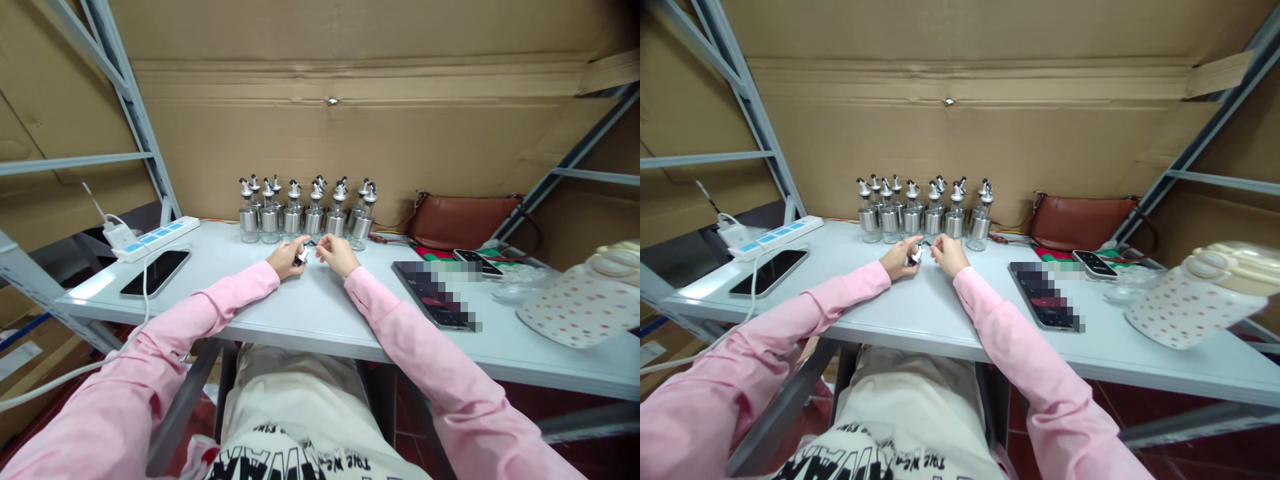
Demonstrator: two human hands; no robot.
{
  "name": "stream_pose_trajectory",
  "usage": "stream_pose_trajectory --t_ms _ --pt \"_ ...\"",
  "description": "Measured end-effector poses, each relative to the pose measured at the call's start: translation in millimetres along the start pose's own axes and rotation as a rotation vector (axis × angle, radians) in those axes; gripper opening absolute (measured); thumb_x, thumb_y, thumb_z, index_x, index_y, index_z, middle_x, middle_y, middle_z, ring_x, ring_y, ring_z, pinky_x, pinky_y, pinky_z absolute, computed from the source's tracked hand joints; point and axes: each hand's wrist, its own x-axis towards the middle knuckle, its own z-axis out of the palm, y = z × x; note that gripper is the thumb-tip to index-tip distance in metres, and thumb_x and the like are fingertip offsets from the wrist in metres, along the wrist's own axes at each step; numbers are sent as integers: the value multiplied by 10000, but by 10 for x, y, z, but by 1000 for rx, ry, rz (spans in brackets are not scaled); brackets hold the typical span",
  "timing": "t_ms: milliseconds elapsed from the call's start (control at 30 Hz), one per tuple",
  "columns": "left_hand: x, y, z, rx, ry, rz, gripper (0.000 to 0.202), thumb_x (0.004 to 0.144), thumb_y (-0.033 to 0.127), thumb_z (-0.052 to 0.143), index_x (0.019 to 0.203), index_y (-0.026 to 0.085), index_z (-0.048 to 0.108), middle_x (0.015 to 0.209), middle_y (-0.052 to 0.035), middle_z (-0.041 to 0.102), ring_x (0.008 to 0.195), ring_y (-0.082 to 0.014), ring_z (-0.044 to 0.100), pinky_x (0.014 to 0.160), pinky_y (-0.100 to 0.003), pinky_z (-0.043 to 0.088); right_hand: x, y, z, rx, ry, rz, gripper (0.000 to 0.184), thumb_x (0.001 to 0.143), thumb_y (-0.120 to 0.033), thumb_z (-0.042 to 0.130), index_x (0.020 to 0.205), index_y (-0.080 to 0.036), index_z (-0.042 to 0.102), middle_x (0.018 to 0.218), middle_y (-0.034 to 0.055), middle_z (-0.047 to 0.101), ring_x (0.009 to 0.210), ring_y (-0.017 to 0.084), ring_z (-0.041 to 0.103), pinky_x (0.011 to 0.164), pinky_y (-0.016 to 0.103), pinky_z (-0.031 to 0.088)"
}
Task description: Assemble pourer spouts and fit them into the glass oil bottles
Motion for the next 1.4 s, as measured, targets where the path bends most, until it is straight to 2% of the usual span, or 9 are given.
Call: stream_pose_trajectory --t_ms 167,333,500,667,900,1067,1267,1400 --pt "5 0 -2 -31 -8 37 657 662 158 552 1251 147 262 809 12 547 589 -86 515 720 -253 425 -39 -45 1 65 -4 -51 58 754 -165 490 716 -174 447 623 2 641 514 91 595 605 211 444" --pt "-3 3 6 21 -4 17 649 669 184 564 1256 165 287 825 9 558 614 -97 541 802 -297 411 -29 -9 34 48 -25 -91 59 719 -164 519 706 -171 462 609 -5 634 531 100 605 620 220 445" --pt "4 -30 23 7 -1 12 737 666 191 569 1309 138 213 857 -14 582 669 -118 560 783 -277 422 -21 22 43 53 -18 -106 79 688 -178 556 706 -169 479 587 -18 620 527 101 592 617 225 441" --pt "19 -61 28 34 -22 47 609 674 216 564 1232 109 346 896 -65 607 783 -162 586 787 -296 420 -21 29 38 106 -45 -106 104 680 -192 572 703 -168 473 588 -19 614 504 92 576 588 220 438" --pt "4 29 -38 176 -23 -21 549 683 291 550 1190 142 403 875 -34 651 765 -172 615 930 -403 282 -7 37 49 202 -78 -103 179 648 -241 624 725 -171 479 561 -32 599 493 99 575 554 221 440" --pt "4 53 -40 261 -29 0 531 701 298 519 1185 116 400 801 -34 675 691 -180 604 920 -408 258 16 46 35 332 -111 -78 289 583 -298 685 762 -170 498 537 -36 591 478 108 568 552 238 443" --pt "9 29 -6 300 -19 12 541 721 280 490 1208 91 350 829 -55 671 740 -200 599 868 -402 286 34 25 4 558 -181 -3 382 503 -318 736 778 -160 524 542 -31 595 473 105 552 561 255 449" --pt "7 27 -3 276 -13 29 543 725 254 483 1217 95 319 877 -61 653 754 -194 586 863 -401 309 -6 -24 -9 809 -309 140 327 561 -372 712 740 -154 546 572 -32 565 514 80 529 601 251 472"
